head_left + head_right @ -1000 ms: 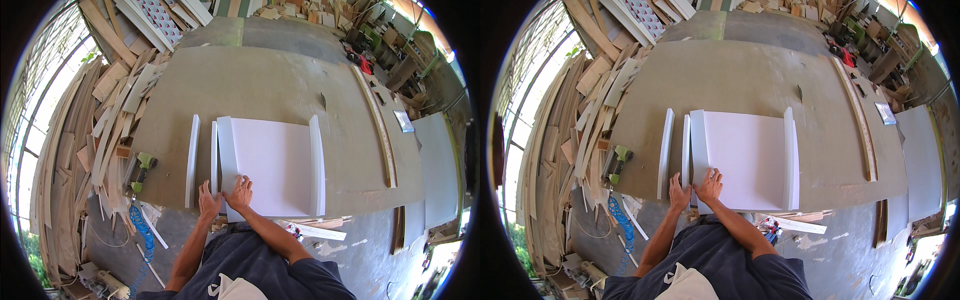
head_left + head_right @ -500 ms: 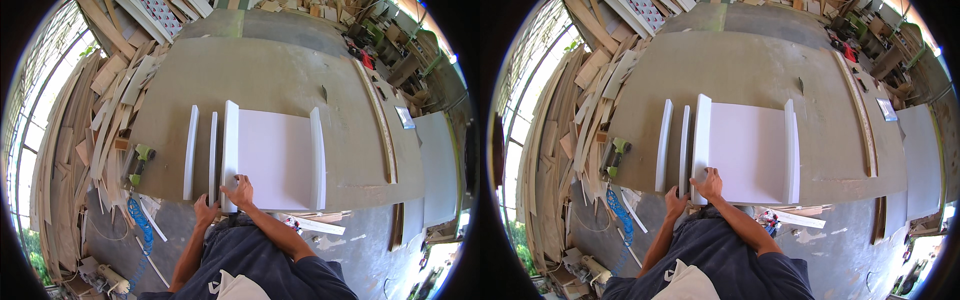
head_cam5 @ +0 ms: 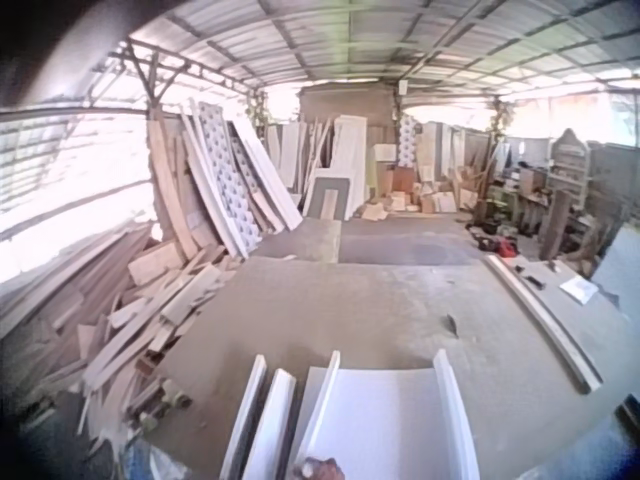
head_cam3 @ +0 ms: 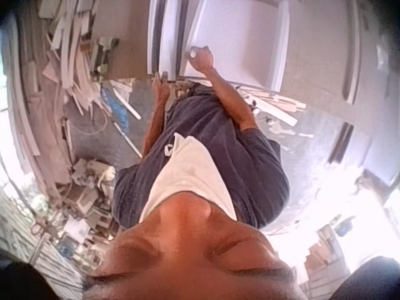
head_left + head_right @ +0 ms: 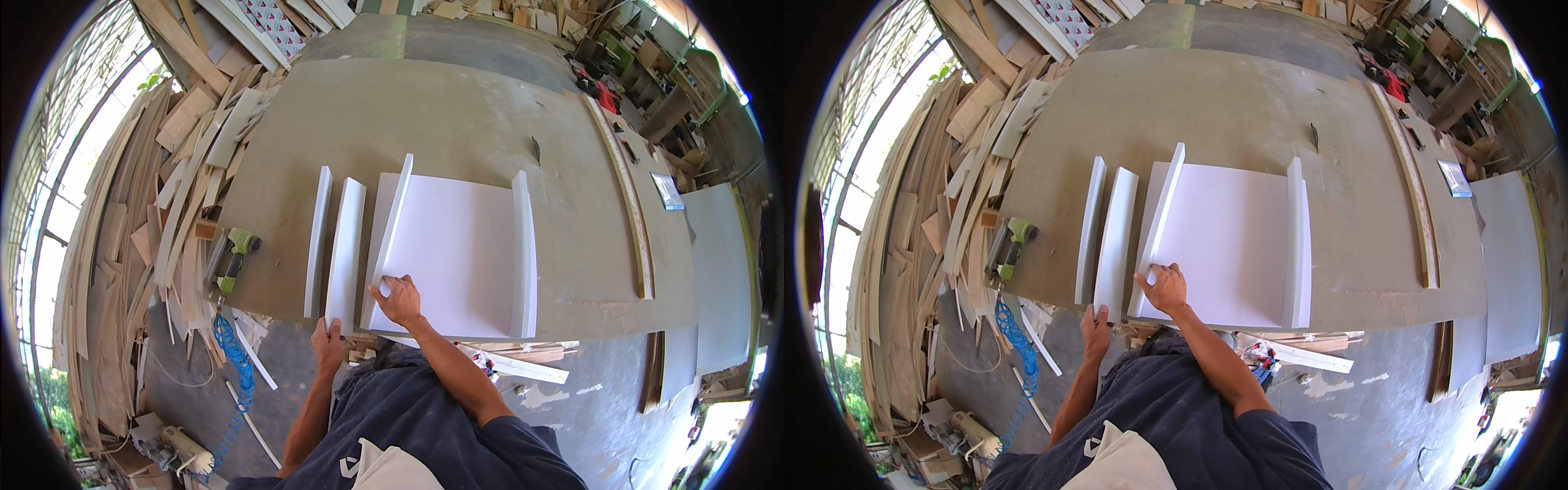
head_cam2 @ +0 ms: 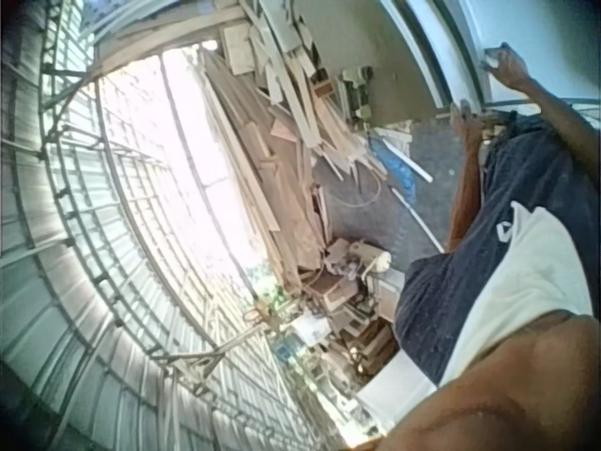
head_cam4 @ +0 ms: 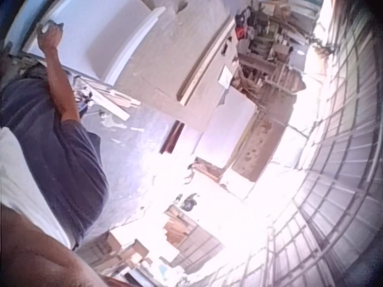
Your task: The person assembles a white drawer unit by hand, placing a rectangular panel on a workbench and positioning side pieces against it. They then use a pneumatic nail gun to fasten the side pieces to the panel, securing the structure.
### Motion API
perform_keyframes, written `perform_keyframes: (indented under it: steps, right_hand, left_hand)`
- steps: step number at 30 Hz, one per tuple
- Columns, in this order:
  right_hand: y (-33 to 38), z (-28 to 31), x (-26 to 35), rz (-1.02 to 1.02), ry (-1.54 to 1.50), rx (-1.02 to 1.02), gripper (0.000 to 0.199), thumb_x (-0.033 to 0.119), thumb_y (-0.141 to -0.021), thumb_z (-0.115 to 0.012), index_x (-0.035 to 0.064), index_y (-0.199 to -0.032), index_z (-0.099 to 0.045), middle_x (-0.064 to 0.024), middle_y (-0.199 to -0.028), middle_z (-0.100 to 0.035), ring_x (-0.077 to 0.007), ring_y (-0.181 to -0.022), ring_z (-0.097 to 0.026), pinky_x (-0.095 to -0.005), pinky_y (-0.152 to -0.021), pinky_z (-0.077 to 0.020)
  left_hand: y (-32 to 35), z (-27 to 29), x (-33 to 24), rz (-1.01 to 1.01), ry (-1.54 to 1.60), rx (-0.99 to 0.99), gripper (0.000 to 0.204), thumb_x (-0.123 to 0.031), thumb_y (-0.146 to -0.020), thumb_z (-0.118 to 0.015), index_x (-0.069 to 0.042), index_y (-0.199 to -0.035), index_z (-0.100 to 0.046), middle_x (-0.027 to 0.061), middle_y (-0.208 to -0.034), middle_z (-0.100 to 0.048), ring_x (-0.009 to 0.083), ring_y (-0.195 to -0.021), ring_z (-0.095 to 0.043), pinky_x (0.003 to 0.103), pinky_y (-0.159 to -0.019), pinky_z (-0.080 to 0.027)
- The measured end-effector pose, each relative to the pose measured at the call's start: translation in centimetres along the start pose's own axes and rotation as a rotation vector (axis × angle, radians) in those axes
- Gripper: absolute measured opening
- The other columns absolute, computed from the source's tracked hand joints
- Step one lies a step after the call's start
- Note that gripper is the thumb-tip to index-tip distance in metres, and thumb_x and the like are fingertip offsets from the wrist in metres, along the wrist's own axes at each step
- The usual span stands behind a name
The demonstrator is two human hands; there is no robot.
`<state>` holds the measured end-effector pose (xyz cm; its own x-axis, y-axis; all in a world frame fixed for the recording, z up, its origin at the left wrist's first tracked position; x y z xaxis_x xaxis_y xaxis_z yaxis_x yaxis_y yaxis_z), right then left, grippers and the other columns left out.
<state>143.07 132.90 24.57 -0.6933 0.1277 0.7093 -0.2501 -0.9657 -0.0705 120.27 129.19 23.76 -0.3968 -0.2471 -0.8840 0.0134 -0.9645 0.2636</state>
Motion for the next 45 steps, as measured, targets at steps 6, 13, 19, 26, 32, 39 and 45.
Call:
perform_keyframes:
  steps: [6,13,19,26,32,39,45]
  right_hand:
    - [0.3,-0.2,-0.3,0.008,-0.014,0.020,0.049,0.044,-0.094,-0.069,-0.0031,-0.104,-0.073,-0.0191,-0.111,-0.073,-0.0392,-0.103,-0.065,-0.0491,-0.089,-0.0540]
    - [0.3,1.1,-0.9,-0.125,-0.449,-0.116,0.046,0.038,-0.102,-0.060,-0.0045,-0.114,-0.070,-0.0191,-0.120,-0.071,-0.0324,-0.103,-0.066,-0.0421,-0.086,-0.0543]
    - [0.6,10.1,5.3,-0.041,-1.384,-0.080,0.076,0.059,-0.104,-0.039,-0.0019,-0.148,-0.047,-0.0230,-0.139,-0.060,-0.0314,-0.114,-0.064,-0.0426,-0.095,-0.0504]
    - [6.8,18.3,3.9,-0.136,-1.732,-0.362,0.073,0.054,-0.098,-0.054,-0.0058,-0.140,-0.050,-0.0220,-0.139,-0.056,-0.0427,-0.135,-0.052,-0.0512,-0.106,-0.0502]
    - [11.5,19.4,1.2,-0.189,-1.882,-0.438,0.069,0.049,-0.095,-0.057,-0.0050,-0.138,-0.052,-0.0215,-0.142,-0.055,-0.0447,-0.138,-0.048,-0.0545,-0.112,-0.0436]
    - [15.3,20.3,-2.1,-0.404,-1.732,-0.524,0.068,0.040,-0.089,-0.059,-0.0074,-0.136,-0.053,-0.0284,-0.138,-0.058,-0.0392,-0.132,-0.057,-0.0435,-0.097,-0.0577]
    - [17.7,19.6,-4.9,-0.522,-1.690,-0.611,0.067,0.038,-0.087,-0.060,-0.0063,-0.137,-0.052,-0.0277,-0.133,-0.063,-0.0344,-0.124,-0.064,-0.0396,-0.090,-0.0609]
  left_hand:
    - [0.6,1.8,-0.4,-0.074,0.566,0.073,0.030,-0.022,-0.109,-0.055,0.002,-0.124,-0.062,0.0029,-0.112,-0.067,0.0094,-0.101,-0.060,0.027,-0.089,-0.048]
    - [1.9,4.0,-2.6,-0.206,0.527,0.158,0.032,-0.021,-0.109,-0.055,0.003,-0.129,-0.059,0.0036,-0.115,-0.066,0.0104,-0.109,-0.059,0.028,-0.095,-0.047]
    - [4.1,4.0,-10.4,-0.497,0.071,-0.006,0.026,-0.014,-0.099,-0.066,0.000,-0.121,-0.070,0.0127,-0.118,-0.070,0.0239,-0.115,-0.062,0.034,-0.101,-0.046]
    - [6.0,2.4,-13.2,-1.030,-0.207,-0.191,0.036,0.005,-0.082,-0.072,-0.015,-0.111,-0.081,0.0172,-0.133,-0.066,0.0383,-0.130,-0.056,0.047,-0.109,-0.046]
    - [6.3,-0.3,-13.0,-1.050,-0.187,-0.151,0.042,0.011,-0.076,-0.073,-0.015,-0.108,-0.082,0.0180,-0.135,-0.063,0.0400,-0.129,-0.057,0.047,-0.108,-0.047]
    - [6.0,-1.8,-12.8,-1.041,-0.145,-0.022,0.041,0.016,-0.077,-0.069,-0.008,-0.109,-0.078,0.0189,-0.135,-0.064,0.0417,-0.129,-0.057,0.050,-0.109,-0.045]
    - [6.8,-2.7,-18.4,-0.862,-0.208,0.391,0.074,-0.035,-0.078,-0.081,-0.003,-0.141,-0.060,0.0228,-0.153,-0.046,0.0442,-0.142,-0.041,0.056,-0.117,-0.031]
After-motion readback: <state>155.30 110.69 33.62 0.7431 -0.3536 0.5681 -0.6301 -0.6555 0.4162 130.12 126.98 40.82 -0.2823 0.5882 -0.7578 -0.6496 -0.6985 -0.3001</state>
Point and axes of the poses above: each hand's wrist, its own y-axis away from the middle knuckle, its own z-axis out of the back of the hand, x = y × z, the point moved 1 cm from there along -y, towards the middle knuckle
